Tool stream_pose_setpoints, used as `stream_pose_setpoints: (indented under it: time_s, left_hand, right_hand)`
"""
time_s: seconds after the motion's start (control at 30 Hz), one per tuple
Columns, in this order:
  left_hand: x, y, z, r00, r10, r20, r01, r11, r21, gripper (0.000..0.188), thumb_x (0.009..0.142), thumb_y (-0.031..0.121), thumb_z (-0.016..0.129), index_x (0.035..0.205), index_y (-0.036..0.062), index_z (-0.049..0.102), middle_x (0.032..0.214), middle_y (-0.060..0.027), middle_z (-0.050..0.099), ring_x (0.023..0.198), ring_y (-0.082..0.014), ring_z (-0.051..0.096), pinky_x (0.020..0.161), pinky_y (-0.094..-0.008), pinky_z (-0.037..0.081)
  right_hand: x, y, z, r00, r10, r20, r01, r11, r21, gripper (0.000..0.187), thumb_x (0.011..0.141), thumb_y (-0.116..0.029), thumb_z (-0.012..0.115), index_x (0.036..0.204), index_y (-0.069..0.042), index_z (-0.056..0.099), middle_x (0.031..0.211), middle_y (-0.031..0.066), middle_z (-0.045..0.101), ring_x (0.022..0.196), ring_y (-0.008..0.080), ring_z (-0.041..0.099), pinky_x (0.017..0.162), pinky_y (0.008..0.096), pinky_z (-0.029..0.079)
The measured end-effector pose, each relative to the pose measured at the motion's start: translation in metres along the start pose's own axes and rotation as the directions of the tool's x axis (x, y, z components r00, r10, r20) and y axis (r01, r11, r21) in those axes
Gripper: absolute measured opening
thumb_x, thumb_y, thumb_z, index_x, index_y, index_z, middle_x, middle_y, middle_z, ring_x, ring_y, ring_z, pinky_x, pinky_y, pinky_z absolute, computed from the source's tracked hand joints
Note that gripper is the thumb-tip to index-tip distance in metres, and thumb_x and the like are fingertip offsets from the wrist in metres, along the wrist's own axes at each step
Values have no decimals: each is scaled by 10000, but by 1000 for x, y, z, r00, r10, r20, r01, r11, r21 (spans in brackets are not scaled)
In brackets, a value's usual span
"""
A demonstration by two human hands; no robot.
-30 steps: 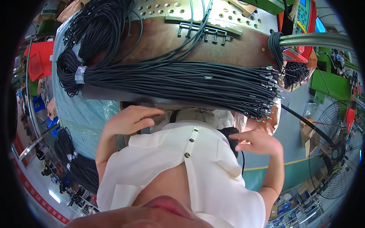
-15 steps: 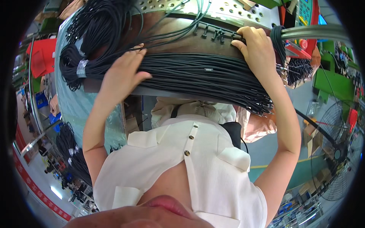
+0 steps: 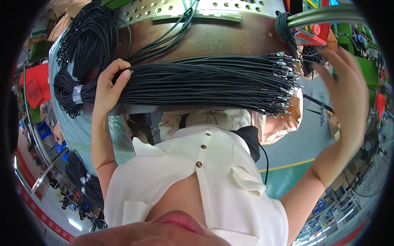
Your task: Testing bundles of black cables by plugging them into a test board at a factory workbench.
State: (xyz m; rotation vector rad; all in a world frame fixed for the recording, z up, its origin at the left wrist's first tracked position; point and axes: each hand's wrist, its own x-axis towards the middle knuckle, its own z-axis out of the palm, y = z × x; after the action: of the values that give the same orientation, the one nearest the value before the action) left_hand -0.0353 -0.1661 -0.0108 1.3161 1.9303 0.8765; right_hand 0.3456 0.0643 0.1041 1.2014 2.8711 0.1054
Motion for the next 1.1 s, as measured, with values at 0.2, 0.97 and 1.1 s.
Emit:
stream_pose_setpoints:
  time_s: [0.2,0.97,1.1]
  left_hand:
    - [46,81,74,874,210,437,-395,832,390,259,784,212,635,893,-16,578,878,-194,616,853,-374,601,770,-436,485]
    - [54,155,182,503,146,852,582,672,-459,291,960,259,567,936,-19,649,639,18,510,501,-60,408,460,-238,331]
    - [3,129,156,812,70,579,464,524,-714,264,1010,235,494,1050,-10,585,644,35,463,530,-24,385,497,-185,300]
  right_hand:
    - [124,-79,155,782,-432,-450,512,856,68,333,905,-270,596,1164,-62,625,1029,164,644,933,295,615,831,387,481]
    - [147,-46,165,868,-484,108,440,852,284,315,980,-258,465,1056,-40,678,1034,133,695,796,295,675,713,371,527]
    - [102,-51,138,832,-552,-58,406,533,743,179,888,-100,625,1043,-23,670,1036,117,599,989,262,573,837,345,458]
